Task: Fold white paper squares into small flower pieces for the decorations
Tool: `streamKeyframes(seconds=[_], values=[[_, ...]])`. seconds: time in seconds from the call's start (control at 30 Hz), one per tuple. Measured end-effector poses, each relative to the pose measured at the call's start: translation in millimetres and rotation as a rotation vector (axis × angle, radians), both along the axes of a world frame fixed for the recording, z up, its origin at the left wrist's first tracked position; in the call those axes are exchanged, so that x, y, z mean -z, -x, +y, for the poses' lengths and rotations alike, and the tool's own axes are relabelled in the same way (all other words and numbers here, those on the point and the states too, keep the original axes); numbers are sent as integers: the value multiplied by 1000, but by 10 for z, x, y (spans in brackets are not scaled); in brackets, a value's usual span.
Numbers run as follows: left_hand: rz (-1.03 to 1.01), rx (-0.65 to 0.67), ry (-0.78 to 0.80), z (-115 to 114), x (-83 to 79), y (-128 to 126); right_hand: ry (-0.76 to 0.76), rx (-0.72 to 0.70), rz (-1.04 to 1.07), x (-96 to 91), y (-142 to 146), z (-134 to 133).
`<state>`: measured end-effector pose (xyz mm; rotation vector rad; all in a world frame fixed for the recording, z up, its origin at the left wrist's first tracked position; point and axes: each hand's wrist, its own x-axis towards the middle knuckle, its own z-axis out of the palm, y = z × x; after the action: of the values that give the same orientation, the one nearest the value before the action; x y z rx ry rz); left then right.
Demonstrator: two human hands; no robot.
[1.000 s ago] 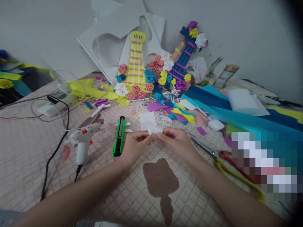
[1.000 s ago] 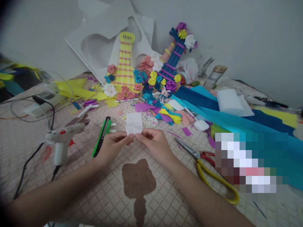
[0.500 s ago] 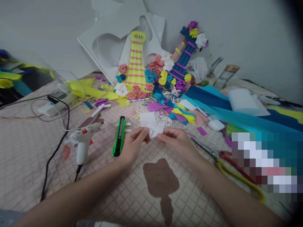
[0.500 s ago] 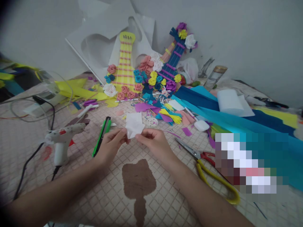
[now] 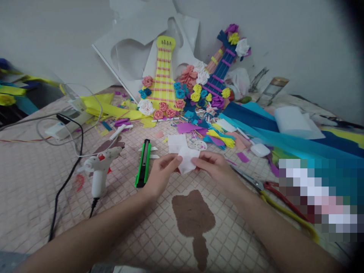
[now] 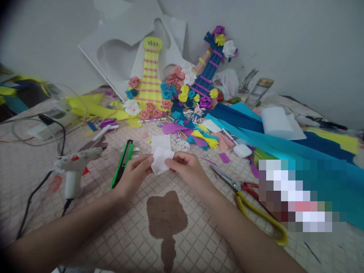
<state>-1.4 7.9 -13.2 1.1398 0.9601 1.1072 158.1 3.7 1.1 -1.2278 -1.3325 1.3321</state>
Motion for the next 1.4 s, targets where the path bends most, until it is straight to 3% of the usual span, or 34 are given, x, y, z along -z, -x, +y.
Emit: streamKeyframes(seconds=[0.37, 0.53, 0.77, 0.97, 1.2, 1.4], values=[[206, 44, 20, -13, -38, -11, -26, 31, -114, 61, 13, 18], [241, 65, 15, -23, -29, -10, -182, 179, -192, 87, 56, -23], [194, 64, 42, -21, -17, -22, -336, 237, -309, 30, 97, -92], [225, 66, 31, -13, -10, -12, -359, 229, -309, 33, 97, -93], [292, 77, -28, -8, 35, 17, -626, 227, -487, 30, 116, -117], [207, 87, -26, -6, 9, 9, -699, 191, -514, 17, 136, -126]])
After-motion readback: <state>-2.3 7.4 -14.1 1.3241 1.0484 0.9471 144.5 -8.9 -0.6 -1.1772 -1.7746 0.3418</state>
